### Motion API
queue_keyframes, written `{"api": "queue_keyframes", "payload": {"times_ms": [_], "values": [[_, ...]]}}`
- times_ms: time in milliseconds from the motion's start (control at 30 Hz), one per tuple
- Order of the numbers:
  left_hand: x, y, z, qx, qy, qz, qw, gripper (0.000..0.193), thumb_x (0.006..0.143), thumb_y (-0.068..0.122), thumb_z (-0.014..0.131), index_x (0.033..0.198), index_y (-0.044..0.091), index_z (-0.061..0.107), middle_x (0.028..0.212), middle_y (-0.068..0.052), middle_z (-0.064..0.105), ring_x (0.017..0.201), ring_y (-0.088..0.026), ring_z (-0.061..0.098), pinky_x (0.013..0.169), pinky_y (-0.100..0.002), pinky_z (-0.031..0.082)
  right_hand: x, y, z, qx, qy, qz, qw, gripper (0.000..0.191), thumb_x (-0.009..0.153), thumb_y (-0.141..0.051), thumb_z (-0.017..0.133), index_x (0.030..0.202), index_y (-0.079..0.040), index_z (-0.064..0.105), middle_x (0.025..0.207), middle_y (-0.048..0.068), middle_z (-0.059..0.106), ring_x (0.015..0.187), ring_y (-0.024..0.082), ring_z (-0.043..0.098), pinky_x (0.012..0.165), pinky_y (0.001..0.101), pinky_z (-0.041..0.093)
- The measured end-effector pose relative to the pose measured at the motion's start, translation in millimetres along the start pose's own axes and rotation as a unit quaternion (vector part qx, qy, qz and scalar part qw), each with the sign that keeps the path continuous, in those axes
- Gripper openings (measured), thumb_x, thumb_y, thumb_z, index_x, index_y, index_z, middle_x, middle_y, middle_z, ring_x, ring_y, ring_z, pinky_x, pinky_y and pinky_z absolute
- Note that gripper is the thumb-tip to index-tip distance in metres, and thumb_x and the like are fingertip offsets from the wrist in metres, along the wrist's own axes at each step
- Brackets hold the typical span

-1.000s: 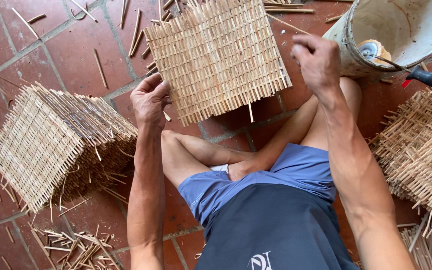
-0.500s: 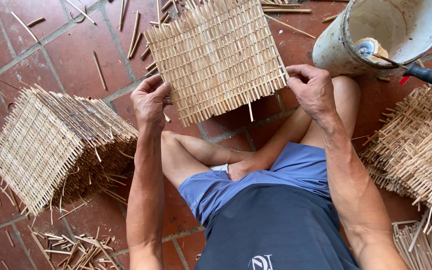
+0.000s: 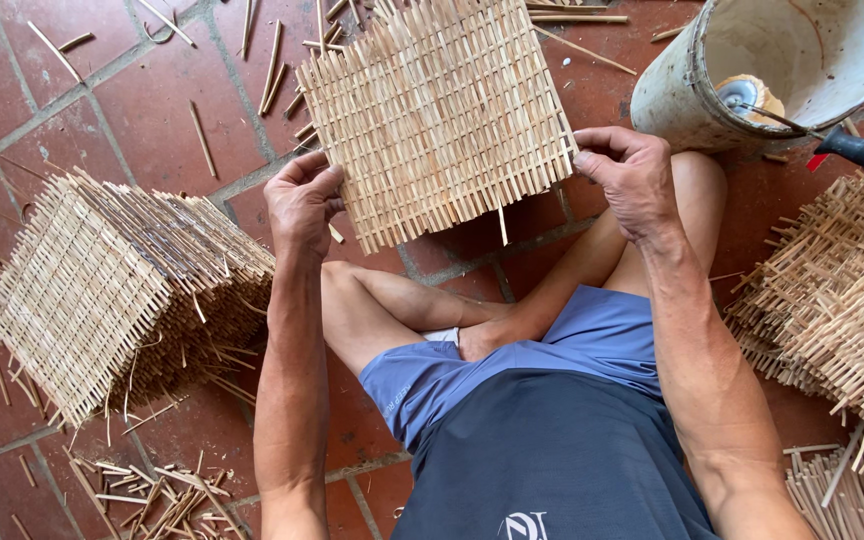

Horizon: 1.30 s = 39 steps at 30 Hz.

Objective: The person applies glue to cardboard squares using a roller, then places woven bamboo mats onto the glued surface and stacks them. The process is repeated multiple times to create a stack of glued mats.

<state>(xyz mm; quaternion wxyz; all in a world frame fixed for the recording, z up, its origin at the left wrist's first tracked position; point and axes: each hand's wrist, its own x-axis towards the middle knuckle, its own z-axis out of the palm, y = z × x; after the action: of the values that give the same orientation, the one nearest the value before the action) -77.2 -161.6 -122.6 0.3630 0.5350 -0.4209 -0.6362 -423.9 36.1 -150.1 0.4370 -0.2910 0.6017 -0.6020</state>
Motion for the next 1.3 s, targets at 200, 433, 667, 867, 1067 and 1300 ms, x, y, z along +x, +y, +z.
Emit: {"api": "queue_keyframes", "payload": {"times_ms": [200, 433, 667, 867, 1067, 1300], "values": [[2.8, -2.2, -3.1, 0.0, 0.0, -0.025, 1.0, 0.019, 0.089, -0.004, 0.074, 0.107, -0.005, 0.069, 0.087, -0.012, 0.074, 0.063, -0.013, 0.07, 0.049, -0.023, 0.056, -0.1, -0.1, -3.8, 0.066, -0.026, 0.029, 0.997, 0.023, 0.093, 0.004, 0.071, 0.116, 0.003, 0.073, 0.096, 0.006, 0.074, 0.076, 0.007, 0.064, 0.067, 0.0201, 0.051], [3.3, -3.3, -5.3, -0.011, -0.005, -0.022, 1.0, 0.019, 0.089, -0.005, 0.074, 0.107, -0.005, 0.07, 0.087, -0.012, 0.074, 0.063, -0.013, 0.069, 0.049, -0.023, 0.057, 1.5, -6.3, -2.1, 0.101, -0.027, 0.04, 0.994, 0.027, 0.09, 0.004, 0.073, 0.117, 0.005, 0.072, 0.096, 0.007, 0.074, 0.075, 0.007, 0.065, 0.067, 0.0196, 0.053], [-1.2, 1.1, -2.3, 0.008, -0.006, -0.014, 1.0, 0.021, 0.09, -0.004, 0.073, 0.11, -0.006, 0.069, 0.089, -0.014, 0.075, 0.066, -0.014, 0.072, 0.052, -0.025, 0.06, -5.1, -19.8, 9.8, -0.183, 0.022, -0.05, 0.982, 0.02, 0.098, -0.006, 0.07, 0.116, -0.002, 0.077, 0.095, 0.01, 0.074, 0.076, 0.013, 0.064, 0.067, 0.0261, 0.052], [-2.7, -3.3, -2.9, 0.059, 0.001, 0.019, 0.998, 0.025, 0.089, 0.001, 0.075, 0.113, -0.005, 0.071, 0.086, -0.012, 0.076, 0.065, -0.013, 0.072, 0.054, -0.027, 0.064, -10.9, -22.7, 13.0, -0.45, 0.054, -0.169, 0.875, 0.022, 0.099, -0.016, 0.071, 0.116, -0.006, 0.079, 0.099, 0.015, 0.074, 0.087, 0.028, 0.07, 0.075, 0.0399, 0.055], [0.7, -9.7, -1.7, 0.137, 0.019, 0.055, 0.989, 0.025, 0.088, 0.006, 0.077, 0.111, -0.004, 0.075, 0.081, -0.006, 0.073, 0.06, -0.009, 0.062, 0.051, -0.023, 0.054, 15.9, -4.4, 6.9, -0.379, 0.046, -0.198, 0.903, 0.023, 0.102, -0.015, 0.069, 0.121, -0.003, 0.076, 0.105, 0.016, 0.072, 0.095, 0.03, 0.071, 0.084, 0.0397, 0.056], [0.5, -11.7, -2.2, 0.17, 0.041, 0.069, 0.982, 0.028, 0.086, 0.007, 0.079, 0.112, -0.004, 0.076, 0.081, -0.005, 0.073, 0.062, -0.007, 0.062, 0.052, -0.022, 0.053, 41.3, 6.3, 13.5, -0.299, 0.03, -0.125, 0.946, 0.018, 0.095, -0.012, 0.073, 0.108, -0.001, 0.078, 0.093, 0.012, 0.076, 0.083, 0.02, 0.072, 0.074, 0.0323, 0.056]]}}
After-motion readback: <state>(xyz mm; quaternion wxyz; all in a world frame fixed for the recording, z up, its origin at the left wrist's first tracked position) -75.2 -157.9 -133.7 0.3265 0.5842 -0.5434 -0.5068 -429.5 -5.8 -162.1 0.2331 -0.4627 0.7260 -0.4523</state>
